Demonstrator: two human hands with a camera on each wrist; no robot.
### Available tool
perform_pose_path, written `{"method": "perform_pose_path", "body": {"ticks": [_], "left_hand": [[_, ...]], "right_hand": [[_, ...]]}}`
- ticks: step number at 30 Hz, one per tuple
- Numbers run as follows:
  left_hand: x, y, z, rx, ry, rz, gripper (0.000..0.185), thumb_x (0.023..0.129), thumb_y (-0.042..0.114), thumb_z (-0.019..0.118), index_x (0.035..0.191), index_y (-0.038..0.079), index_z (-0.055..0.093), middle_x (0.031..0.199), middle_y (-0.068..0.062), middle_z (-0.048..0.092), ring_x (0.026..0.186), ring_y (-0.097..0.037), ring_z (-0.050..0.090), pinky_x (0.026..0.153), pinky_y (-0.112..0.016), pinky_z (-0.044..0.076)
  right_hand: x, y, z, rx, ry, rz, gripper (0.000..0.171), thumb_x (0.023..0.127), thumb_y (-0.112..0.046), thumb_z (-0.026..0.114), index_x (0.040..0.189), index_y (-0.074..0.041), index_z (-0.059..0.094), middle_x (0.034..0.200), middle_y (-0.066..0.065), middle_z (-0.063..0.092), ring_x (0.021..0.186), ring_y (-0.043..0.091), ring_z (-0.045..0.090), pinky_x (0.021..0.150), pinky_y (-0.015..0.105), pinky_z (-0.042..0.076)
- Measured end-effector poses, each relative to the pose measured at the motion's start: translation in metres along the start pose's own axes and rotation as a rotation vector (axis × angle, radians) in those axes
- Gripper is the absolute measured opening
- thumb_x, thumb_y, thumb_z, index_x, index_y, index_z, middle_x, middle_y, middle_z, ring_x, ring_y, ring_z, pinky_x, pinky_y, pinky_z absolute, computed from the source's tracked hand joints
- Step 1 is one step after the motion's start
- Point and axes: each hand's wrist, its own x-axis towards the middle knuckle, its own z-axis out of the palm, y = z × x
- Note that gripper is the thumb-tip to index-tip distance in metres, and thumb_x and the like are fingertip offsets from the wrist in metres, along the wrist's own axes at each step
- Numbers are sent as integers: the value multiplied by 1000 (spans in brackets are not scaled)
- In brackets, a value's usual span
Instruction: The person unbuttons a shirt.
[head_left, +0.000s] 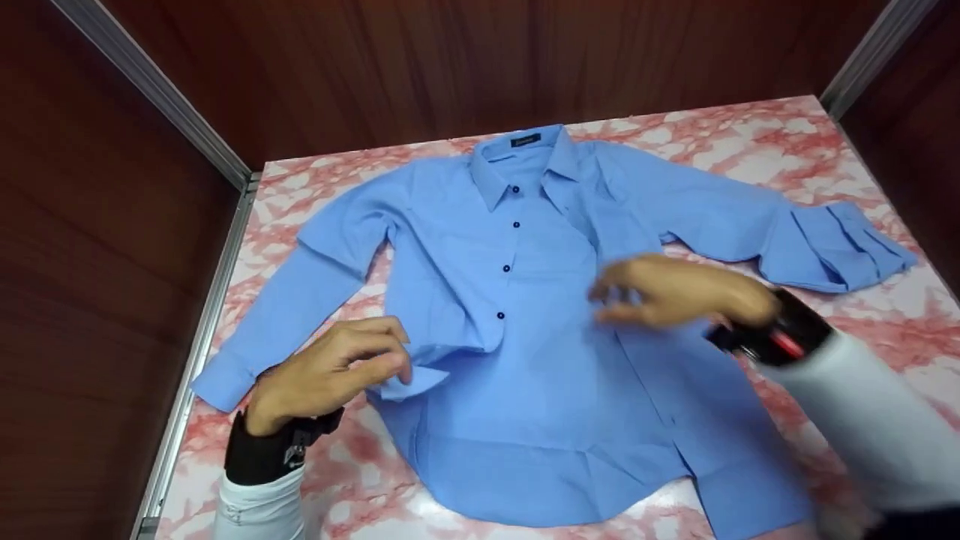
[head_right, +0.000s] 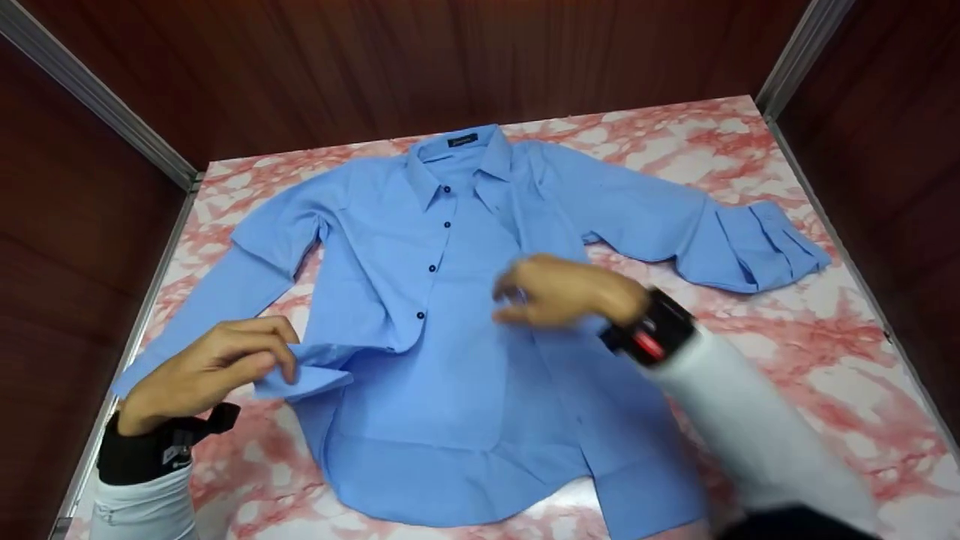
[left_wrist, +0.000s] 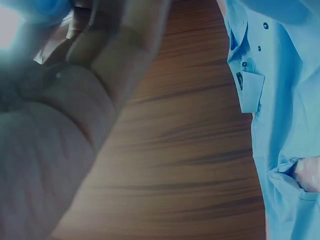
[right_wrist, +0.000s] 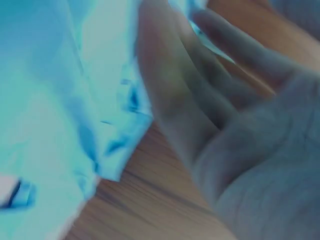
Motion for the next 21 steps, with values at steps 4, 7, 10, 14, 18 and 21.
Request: {"method": "perform_pose_path", "body": {"ticks": [4, 7, 10, 14, 18, 21], "left_hand": [[8, 6, 13, 95, -49, -72, 34, 115, 11, 63, 82, 17, 73, 90, 1, 65, 81, -5, 60, 74, -24, 54], [13, 13, 20, 171, -103, -136, 32, 106, 12, 74, 76, 19, 66, 85, 6, 64, 79, -1, 58, 72, -21, 53], [20, 22, 25, 213, -187, -187, 28, 96, 9, 80, 76, 20, 64, 83, 8, 62, 77, 1, 56, 70, -18, 50], [29, 37, 33, 252, -360, -203, 22, 89, -1, 78, 85, 18, 66, 89, 8, 62, 81, 0, 54, 75, -16, 49], [43, 41, 48, 307, -532, -225, 31, 81, -7, 72, 103, 15, 75, 103, 5, 63, 90, -5, 55, 84, -16, 49], [58, 32, 66, 342, -635, -294, 46, 85, 2, 78, 129, 16, 77, 120, 1, 64, 98, -8, 56, 90, -18, 51]], "right_hand": [[94, 36, -7, -31, 54, 15, 37, 108, -16, 72, 141, 2, 74, 148, 29, 67, 133, 43, 68, 114, 63, 56], [156, 69, -4, -37, 80, 132, 47, 107, -18, 70, 150, -1, 69, 172, 34, 44, 163, 49, 40, 132, 66, 40], [201, 110, 3, -1, 121, 241, 52, 105, -26, 70, 151, -3, 69, 175, 33, 40, 166, 45, 36, 136, 61, 36], [229, 148, 5, 149, 258, 336, 57, 102, -28, 71, 149, 4, 69, 158, 28, 61, 143, 39, 61, 125, 52, 49], [228, 129, -16, 339, 461, 400, 61, 100, -20, 69, 154, 8, 62, 164, 26, 58, 136, 39, 65, 119, 50, 54], [222, 98, -34, 380, 410, 426, 68, 102, -19, 66, 163, 7, 52, 178, 24, 43, 157, 40, 50, 133, 52, 41]]}}
